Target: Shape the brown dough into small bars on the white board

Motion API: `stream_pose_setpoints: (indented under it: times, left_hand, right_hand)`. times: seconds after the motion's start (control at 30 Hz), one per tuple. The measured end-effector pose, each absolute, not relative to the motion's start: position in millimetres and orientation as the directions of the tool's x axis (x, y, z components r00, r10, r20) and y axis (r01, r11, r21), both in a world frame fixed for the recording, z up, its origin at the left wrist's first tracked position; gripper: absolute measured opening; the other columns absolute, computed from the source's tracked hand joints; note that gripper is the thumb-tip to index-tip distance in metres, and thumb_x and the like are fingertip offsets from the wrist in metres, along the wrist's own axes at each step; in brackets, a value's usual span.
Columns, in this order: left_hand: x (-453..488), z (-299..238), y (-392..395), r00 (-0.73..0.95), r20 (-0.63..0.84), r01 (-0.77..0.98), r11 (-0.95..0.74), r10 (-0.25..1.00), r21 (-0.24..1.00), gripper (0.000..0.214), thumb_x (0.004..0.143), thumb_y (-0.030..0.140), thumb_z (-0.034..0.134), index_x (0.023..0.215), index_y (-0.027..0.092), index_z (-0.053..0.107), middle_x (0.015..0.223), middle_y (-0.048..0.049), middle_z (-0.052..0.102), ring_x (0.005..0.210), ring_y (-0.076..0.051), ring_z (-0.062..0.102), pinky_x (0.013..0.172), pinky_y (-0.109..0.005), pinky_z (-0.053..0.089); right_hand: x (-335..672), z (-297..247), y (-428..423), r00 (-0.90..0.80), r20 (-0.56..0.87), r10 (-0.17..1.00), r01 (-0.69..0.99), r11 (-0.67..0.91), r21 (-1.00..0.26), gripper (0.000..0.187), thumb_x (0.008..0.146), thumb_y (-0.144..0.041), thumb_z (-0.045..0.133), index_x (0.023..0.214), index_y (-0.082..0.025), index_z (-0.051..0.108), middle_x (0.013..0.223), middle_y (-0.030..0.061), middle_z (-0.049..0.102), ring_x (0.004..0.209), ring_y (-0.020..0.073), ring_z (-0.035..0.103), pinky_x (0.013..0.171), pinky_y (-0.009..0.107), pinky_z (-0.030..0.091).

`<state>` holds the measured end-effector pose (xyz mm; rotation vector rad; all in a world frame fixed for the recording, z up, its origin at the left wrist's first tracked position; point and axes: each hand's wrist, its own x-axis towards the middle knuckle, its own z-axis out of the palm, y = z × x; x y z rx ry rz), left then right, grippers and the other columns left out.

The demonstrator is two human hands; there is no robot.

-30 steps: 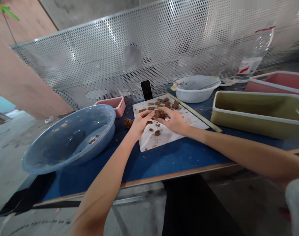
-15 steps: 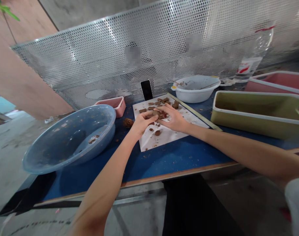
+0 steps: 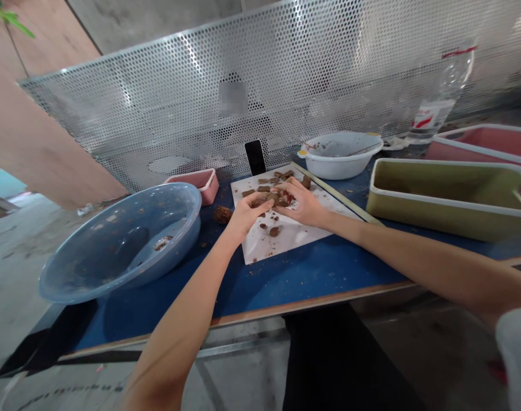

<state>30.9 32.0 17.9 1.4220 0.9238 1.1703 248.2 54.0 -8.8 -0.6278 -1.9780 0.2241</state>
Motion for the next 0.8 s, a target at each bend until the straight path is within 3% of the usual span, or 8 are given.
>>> stream_pose_setpoints:
  times: [0.37,0.63,0.8]
  left_hand:
    - [30.8,14.0,36.9,0.198,0.124,-0.043,-0.117,0.972,0.992,0.049,0.067,0.055,0.102,0.096,0.018,0.085,0.088,-0.0044,0.075,0.070,-0.012,0.058,0.065,-0.027,0.044]
    - [31.4,13.4,36.4,0.229,0.088,-0.032,-0.083,0.969,0.996,0.046,0.067,0.055,0.102,0.086,0.018,0.084,0.080,-0.0039,0.073,0.070,-0.014,0.059,0.065,-0.028,0.044]
    - [35.5,13.9,32.6,0.245,0.136,-0.105,-0.113,0.960,0.988,0.047,0.064,0.049,0.104,0.094,0.017,0.086,0.092,-0.0068,0.080,0.082,-0.018,0.069,0.079,-0.031,0.053]
  right_hand:
    - [247.1,-9.8,51.5,-0.310,0.802,0.510,0.343,0.847,-0.406,0.034,0.100,-0.046,0.074,0.124,-0.023,0.079,0.101,0.0059,0.067,0.085,0.0204,0.067,0.081,0.040,0.066]
    - [245.2,-7.1,47.2,-0.255,0.805,0.536,0.387,0.820,-0.423,0.024,0.096,-0.043,0.075,0.109,-0.024,0.081,0.088,0.0031,0.064,0.081,0.0206,0.065,0.078,0.039,0.063]
    - [245.5,-8.9,50.0,-0.257,0.799,0.544,0.420,0.808,-0.414,0.025,0.098,-0.042,0.074,0.113,-0.023,0.080,0.083,0.0019,0.062,0.078,0.0197,0.063,0.076,0.036,0.061]
